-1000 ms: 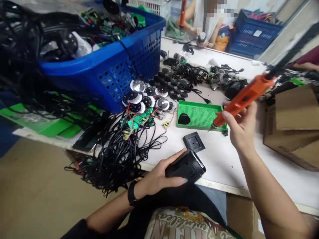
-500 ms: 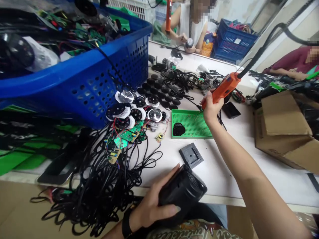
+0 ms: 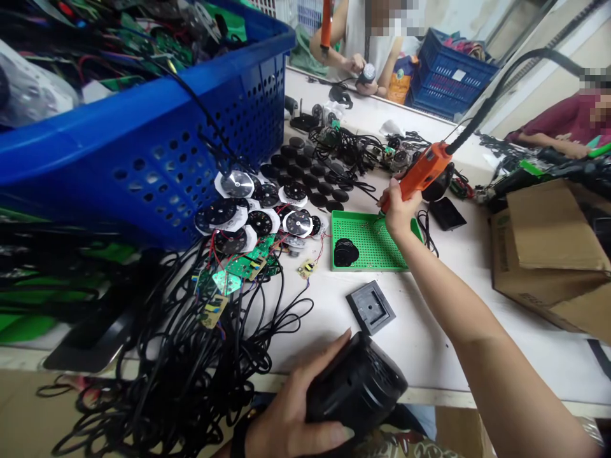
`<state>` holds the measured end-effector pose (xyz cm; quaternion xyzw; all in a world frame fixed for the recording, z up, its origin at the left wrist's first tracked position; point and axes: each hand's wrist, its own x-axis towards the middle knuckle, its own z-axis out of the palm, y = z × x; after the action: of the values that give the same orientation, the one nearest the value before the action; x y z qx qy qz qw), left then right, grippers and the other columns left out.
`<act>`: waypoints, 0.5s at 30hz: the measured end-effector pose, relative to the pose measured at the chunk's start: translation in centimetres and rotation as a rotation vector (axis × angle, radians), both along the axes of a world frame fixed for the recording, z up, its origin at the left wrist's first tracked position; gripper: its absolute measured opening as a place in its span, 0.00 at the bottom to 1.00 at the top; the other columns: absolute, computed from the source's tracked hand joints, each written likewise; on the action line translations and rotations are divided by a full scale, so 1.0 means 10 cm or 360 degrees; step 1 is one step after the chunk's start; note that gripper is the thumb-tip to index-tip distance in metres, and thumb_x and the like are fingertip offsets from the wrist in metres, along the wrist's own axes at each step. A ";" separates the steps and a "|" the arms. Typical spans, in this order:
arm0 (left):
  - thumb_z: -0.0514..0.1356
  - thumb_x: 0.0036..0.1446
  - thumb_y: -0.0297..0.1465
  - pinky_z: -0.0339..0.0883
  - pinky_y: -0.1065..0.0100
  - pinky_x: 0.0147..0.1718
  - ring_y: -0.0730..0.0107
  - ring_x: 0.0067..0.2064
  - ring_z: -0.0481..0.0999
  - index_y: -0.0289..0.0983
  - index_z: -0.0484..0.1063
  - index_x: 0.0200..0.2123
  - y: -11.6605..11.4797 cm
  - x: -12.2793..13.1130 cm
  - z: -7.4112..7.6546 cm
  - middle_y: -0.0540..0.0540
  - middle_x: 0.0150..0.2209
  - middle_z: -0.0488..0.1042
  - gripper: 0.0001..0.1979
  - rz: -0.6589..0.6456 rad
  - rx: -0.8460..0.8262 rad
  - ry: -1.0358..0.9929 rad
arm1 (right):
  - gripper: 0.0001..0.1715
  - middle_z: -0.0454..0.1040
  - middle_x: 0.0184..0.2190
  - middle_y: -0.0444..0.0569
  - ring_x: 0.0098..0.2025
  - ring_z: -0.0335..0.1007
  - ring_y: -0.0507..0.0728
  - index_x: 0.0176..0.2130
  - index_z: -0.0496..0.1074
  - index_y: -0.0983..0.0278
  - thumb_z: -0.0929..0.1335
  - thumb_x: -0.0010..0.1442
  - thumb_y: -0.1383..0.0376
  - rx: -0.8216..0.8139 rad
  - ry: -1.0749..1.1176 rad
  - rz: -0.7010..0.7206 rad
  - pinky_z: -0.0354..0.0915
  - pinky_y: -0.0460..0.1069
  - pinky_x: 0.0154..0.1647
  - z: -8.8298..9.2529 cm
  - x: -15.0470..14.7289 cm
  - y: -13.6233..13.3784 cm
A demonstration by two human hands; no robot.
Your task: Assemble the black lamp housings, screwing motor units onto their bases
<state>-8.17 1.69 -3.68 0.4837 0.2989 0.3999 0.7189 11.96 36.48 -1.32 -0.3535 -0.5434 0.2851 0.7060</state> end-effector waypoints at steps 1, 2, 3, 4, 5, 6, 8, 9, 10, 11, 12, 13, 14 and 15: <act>0.72 0.54 0.47 0.61 0.47 0.70 0.41 0.72 0.65 0.46 0.55 0.75 0.00 0.00 0.00 0.41 0.72 0.63 0.50 0.0004 0.0006 0.0011 | 0.28 0.63 0.17 0.30 0.14 0.62 0.50 0.41 0.63 0.58 0.73 0.56 0.43 -0.0012 -0.0003 0.0004 0.60 0.45 0.15 0.00 0.00 0.00; 0.72 0.55 0.48 0.61 0.47 0.70 0.41 0.71 0.65 0.46 0.55 0.75 0.00 0.00 0.00 0.41 0.72 0.64 0.50 0.0006 0.0007 0.0024 | 0.27 0.63 0.17 0.30 0.14 0.62 0.50 0.41 0.63 0.58 0.73 0.56 0.43 -0.0019 0.0002 0.0005 0.60 0.45 0.15 0.01 0.00 0.00; 0.71 0.55 0.48 0.60 0.46 0.70 0.40 0.71 0.65 0.46 0.56 0.75 0.00 0.00 0.00 0.41 0.72 0.64 0.50 0.0009 0.0007 0.0037 | 0.26 0.63 0.17 0.30 0.14 0.62 0.50 0.41 0.63 0.58 0.73 0.56 0.44 -0.0017 0.0018 0.0004 0.60 0.45 0.15 0.02 0.00 0.00; 0.71 0.55 0.49 0.59 0.45 0.71 0.40 0.72 0.65 0.46 0.56 0.75 0.00 0.00 0.00 0.41 0.72 0.65 0.49 0.0013 0.0009 0.0054 | 0.26 0.63 0.16 0.30 0.14 0.61 0.49 0.40 0.63 0.58 0.73 0.56 0.45 -0.0007 0.0045 0.0001 0.60 0.45 0.15 0.05 -0.01 -0.01; 0.71 0.55 0.49 0.58 0.44 0.71 0.40 0.72 0.64 0.47 0.57 0.75 0.00 0.00 0.00 0.41 0.72 0.65 0.49 0.0022 0.0023 0.0076 | 0.25 0.63 0.16 0.30 0.13 0.61 0.49 0.40 0.63 0.58 0.73 0.56 0.46 0.0008 0.0078 0.0001 0.60 0.45 0.15 0.09 -0.01 -0.02; 0.71 0.55 0.50 0.57 0.42 0.71 0.39 0.72 0.64 0.47 0.58 0.74 0.00 -0.01 0.00 0.41 0.71 0.65 0.48 0.0038 0.0054 0.0111 | 0.24 0.63 0.16 0.29 0.13 0.60 0.49 0.39 0.63 0.58 0.73 0.56 0.47 0.0029 0.0120 0.0006 0.60 0.45 0.14 0.14 -0.02 -0.05; 0.71 0.54 0.51 0.52 0.40 0.73 0.38 0.73 0.62 0.48 0.60 0.73 0.00 -0.02 0.00 0.41 0.72 0.64 0.47 0.0095 0.0151 0.0214 | 0.22 0.63 0.16 0.30 0.14 0.59 0.49 0.39 0.63 0.58 0.73 0.57 0.49 0.0071 0.0225 0.0021 0.59 0.44 0.14 0.28 -0.04 -0.16; 0.71 0.54 0.51 0.49 0.38 0.73 0.38 0.73 0.60 0.49 0.61 0.73 0.01 -0.02 0.00 0.42 0.72 0.63 0.47 0.0121 0.0196 0.0267 | 0.21 0.64 0.17 0.30 0.14 0.59 0.49 0.39 0.63 0.58 0.73 0.57 0.50 0.0086 0.0280 0.0032 0.59 0.44 0.15 0.35 -0.05 -0.23; 0.71 0.54 0.51 0.47 0.38 0.74 0.38 0.74 0.58 0.50 0.61 0.73 0.02 -0.02 0.02 0.42 0.73 0.61 0.46 0.0136 0.0230 0.0310 | 0.19 0.64 0.17 0.30 0.14 0.59 0.48 0.40 0.64 0.58 0.73 0.58 0.52 0.0094 0.0334 0.0041 0.59 0.44 0.15 0.43 -0.06 -0.32; 0.71 0.55 0.51 0.46 0.37 0.74 0.39 0.75 0.56 0.51 0.61 0.73 0.03 -0.01 0.04 0.43 0.74 0.60 0.45 0.0144 0.0254 0.0343 | 0.18 0.63 0.17 0.30 0.14 0.59 0.49 0.40 0.64 0.58 0.72 0.58 0.52 0.0097 0.0382 0.0048 0.59 0.44 0.15 0.51 -0.07 -0.41; 0.71 0.55 0.51 0.45 0.37 0.74 0.39 0.75 0.55 0.52 0.61 0.72 0.06 0.00 0.06 0.43 0.75 0.58 0.45 0.0152 0.0270 0.0369 | 0.17 0.63 0.16 0.30 0.14 0.58 0.49 0.40 0.64 0.58 0.72 0.58 0.53 0.0093 0.0426 0.0056 0.59 0.44 0.15 0.58 -0.08 -0.52; 0.71 0.56 0.50 0.44 0.37 0.74 0.40 0.76 0.54 0.52 0.62 0.72 0.09 0.02 0.10 0.44 0.75 0.57 0.44 0.0167 0.0280 0.0392 | 0.16 0.63 0.15 0.30 0.14 0.58 0.49 0.40 0.65 0.58 0.71 0.58 0.53 0.0080 0.0464 0.0069 0.59 0.44 0.15 0.65 -0.08 -0.63; 0.71 0.56 0.50 0.44 0.37 0.75 0.41 0.76 0.54 0.52 0.62 0.72 0.12 0.06 0.15 0.43 0.75 0.56 0.43 0.0192 0.0287 0.0420 | 0.15 0.63 0.14 0.30 0.13 0.57 0.50 0.40 0.65 0.58 0.71 0.59 0.53 0.0061 0.0504 0.0081 0.59 0.45 0.15 0.72 -0.09 -0.74; 0.71 0.57 0.49 0.43 0.37 0.75 0.41 0.76 0.53 0.51 0.63 0.72 0.16 0.09 0.20 0.43 0.76 0.56 0.42 0.0224 0.0292 0.0456 | 0.15 0.62 0.14 0.30 0.13 0.56 0.50 0.39 0.65 0.58 0.70 0.59 0.53 0.0034 0.0548 0.0091 0.59 0.45 0.15 0.77 -0.09 -0.85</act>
<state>-7.26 3.34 -1.71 0.5770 0.3936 0.4018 0.5921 11.06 27.97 6.41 -0.2763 -0.4272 0.3557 0.7840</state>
